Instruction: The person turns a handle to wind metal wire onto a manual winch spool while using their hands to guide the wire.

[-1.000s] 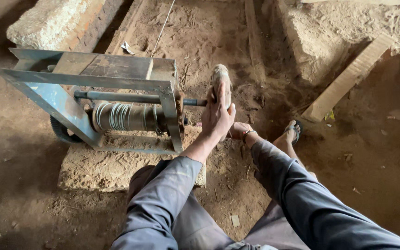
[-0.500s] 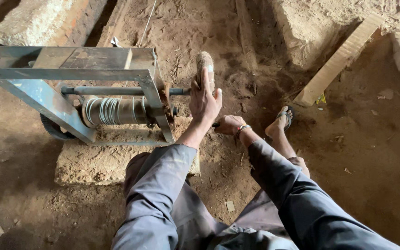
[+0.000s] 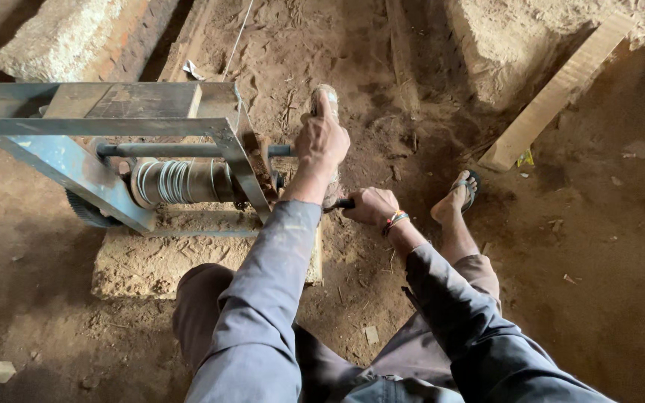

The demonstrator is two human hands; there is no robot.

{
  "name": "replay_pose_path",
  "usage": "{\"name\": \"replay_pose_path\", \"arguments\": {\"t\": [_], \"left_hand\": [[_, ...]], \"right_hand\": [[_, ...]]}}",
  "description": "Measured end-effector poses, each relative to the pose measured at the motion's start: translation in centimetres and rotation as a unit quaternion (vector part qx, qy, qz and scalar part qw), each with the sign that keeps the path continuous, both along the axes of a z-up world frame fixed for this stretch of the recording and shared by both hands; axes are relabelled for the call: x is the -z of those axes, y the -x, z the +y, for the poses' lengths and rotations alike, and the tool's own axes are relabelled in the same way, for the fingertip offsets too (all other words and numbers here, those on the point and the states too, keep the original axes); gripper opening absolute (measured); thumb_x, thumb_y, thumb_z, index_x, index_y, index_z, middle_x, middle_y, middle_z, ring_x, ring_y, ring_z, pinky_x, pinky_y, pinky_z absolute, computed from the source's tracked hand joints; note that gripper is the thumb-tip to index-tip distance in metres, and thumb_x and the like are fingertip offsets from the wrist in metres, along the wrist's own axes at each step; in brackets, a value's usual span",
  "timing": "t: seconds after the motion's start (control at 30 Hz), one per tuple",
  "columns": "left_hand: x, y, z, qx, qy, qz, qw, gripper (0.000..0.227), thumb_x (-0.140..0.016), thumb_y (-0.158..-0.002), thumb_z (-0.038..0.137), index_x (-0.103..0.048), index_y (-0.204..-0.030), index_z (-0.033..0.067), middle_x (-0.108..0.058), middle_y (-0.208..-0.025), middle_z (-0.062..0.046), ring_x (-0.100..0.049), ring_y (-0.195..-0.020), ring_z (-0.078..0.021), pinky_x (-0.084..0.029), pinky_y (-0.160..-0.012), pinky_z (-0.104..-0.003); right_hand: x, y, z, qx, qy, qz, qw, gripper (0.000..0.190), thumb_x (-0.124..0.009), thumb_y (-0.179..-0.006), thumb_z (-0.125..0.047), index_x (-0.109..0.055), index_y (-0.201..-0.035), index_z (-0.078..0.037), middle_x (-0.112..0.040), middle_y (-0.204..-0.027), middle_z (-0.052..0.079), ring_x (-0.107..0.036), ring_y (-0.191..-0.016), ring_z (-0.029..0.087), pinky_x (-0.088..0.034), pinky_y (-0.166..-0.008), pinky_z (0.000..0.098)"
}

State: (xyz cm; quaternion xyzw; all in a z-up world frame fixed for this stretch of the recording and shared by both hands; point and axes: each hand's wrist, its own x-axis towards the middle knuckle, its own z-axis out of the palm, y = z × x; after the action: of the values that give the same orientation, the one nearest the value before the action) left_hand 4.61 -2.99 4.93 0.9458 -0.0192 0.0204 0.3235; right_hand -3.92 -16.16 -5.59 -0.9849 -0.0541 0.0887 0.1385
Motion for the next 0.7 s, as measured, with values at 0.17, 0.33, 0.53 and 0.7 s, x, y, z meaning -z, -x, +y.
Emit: {"name": "replay_pose_path", "arguments": {"t": [0.17, 0.33, 0.53, 0.7], "left_hand": [[1.0, -4.2, -1.5, -0.028, 0.013, 0.026, 0.999, 0.085, -0.056, -0.092, 0.003, -0.012, -0.162, 0.0209, -0.058, -0.114, -0.022, -0.061, -0.065, -0.0164, -0.054, -0.045, -0.027], [0.0, -6.9, -1.9, -0.015, 0.009, 0.087, 0.996, 0.067, -0.047, -0.1, 0.002, -0.023, -0.161, 0.0143, -0.068, -0.112, -0.014, -0.063, -0.066, -0.0117, -0.052, -0.046, -0.024], [-5.6, -6.2, -1.8, -0.005, -0.09, 0.204, 0.975, 0.078, -0.046, -0.102, 0.007, -0.004, -0.167, 0.0146, -0.073, -0.113, -0.017, -0.067, -0.07, -0.0142, -0.053, -0.05, -0.025], [-5.6, -9.3, -2.5, -0.013, -0.12, 0.217, 0.969, 0.056, -0.058, -0.096, 0.01, -0.042, -0.15, 0.0062, -0.074, -0.113, -0.013, -0.066, -0.075, -0.0135, -0.056, -0.062, -0.027]], "right_hand": [[-0.7, 1.3, 0.3, -0.011, 0.006, -0.082, 0.997, 0.029, -0.066, -0.082, -0.043, -0.077, -0.095, -0.02, -0.074, -0.097, 0.009, -0.07, -0.094, 0.032, -0.054, -0.081, 0.0465], [-2.4, 2.8, 0.8, -0.028, -0.005, -0.145, 0.989, 0.028, -0.068, -0.083, -0.038, -0.075, -0.104, -0.021, -0.069, -0.101, 0.005, -0.066, -0.096, 0.027, -0.049, -0.083, 0.0439], [-6.6, 4.8, 1.2, -0.067, -0.052, -0.282, 0.956, 0.035, -0.071, -0.083, -0.038, -0.074, -0.113, -0.021, -0.067, -0.095, 0.005, -0.066, -0.091, 0.028, -0.049, -0.079, 0.0442], [-10.5, 4.9, 1.6, -0.052, -0.117, -0.269, 0.954, 0.032, -0.067, -0.094, -0.044, -0.072, -0.11, -0.017, -0.067, -0.096, 0.007, -0.067, -0.092, 0.029, -0.051, -0.076, 0.0417]]}}
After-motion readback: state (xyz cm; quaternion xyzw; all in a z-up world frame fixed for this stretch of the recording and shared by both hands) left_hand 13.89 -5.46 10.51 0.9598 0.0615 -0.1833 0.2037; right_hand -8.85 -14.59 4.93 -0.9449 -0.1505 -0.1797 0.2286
